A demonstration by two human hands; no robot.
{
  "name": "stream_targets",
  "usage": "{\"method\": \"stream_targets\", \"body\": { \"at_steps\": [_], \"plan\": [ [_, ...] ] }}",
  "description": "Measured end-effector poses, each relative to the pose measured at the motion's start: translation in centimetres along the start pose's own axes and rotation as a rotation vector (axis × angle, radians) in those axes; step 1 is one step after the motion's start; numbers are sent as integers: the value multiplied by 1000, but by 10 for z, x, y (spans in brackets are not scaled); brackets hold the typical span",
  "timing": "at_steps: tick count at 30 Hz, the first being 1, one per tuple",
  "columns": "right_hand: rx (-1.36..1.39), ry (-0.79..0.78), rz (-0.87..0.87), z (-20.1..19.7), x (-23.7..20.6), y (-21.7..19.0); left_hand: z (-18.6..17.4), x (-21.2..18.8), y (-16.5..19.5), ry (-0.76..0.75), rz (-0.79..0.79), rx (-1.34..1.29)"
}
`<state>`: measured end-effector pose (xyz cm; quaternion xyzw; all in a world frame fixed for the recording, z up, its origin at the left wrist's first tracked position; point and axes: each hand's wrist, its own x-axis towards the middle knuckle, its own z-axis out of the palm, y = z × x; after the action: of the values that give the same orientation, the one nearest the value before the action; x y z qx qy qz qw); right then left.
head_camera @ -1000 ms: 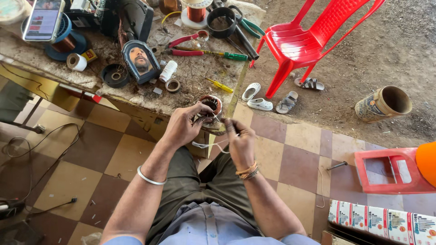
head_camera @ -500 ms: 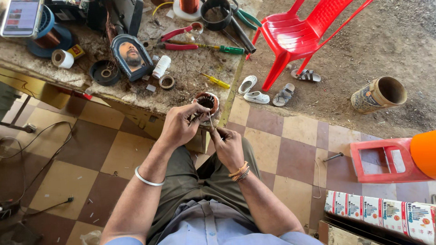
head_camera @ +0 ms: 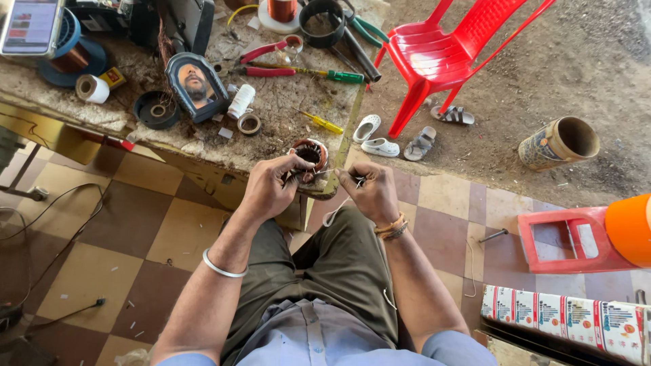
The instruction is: The person sits on the floor and winds a white insulated wire around the slots of a motor stator. They hold the stator with the left hand and feed the wire with the right hand, repeatedly looping the wire into the slots.
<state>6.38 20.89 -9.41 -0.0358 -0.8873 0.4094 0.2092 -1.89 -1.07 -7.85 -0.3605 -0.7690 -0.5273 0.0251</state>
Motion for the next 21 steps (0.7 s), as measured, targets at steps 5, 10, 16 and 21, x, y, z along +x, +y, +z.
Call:
{"method": "stream_targets", "body": {
  "at_steps": [5,10,16,21],
  "plan": [
    [-8,46,36,13,3,-6,-6,1,9,25,81,80],
    [9,70,100,11,-7,-14,-3,-1,17,-58,48,345],
    [12,42,111,-6,-19,-44,7,-3,14,-53,63,416],
    [-50,-12,35,-3,-31,-73,-22,11,2,-158,171,281]
  ]
}}
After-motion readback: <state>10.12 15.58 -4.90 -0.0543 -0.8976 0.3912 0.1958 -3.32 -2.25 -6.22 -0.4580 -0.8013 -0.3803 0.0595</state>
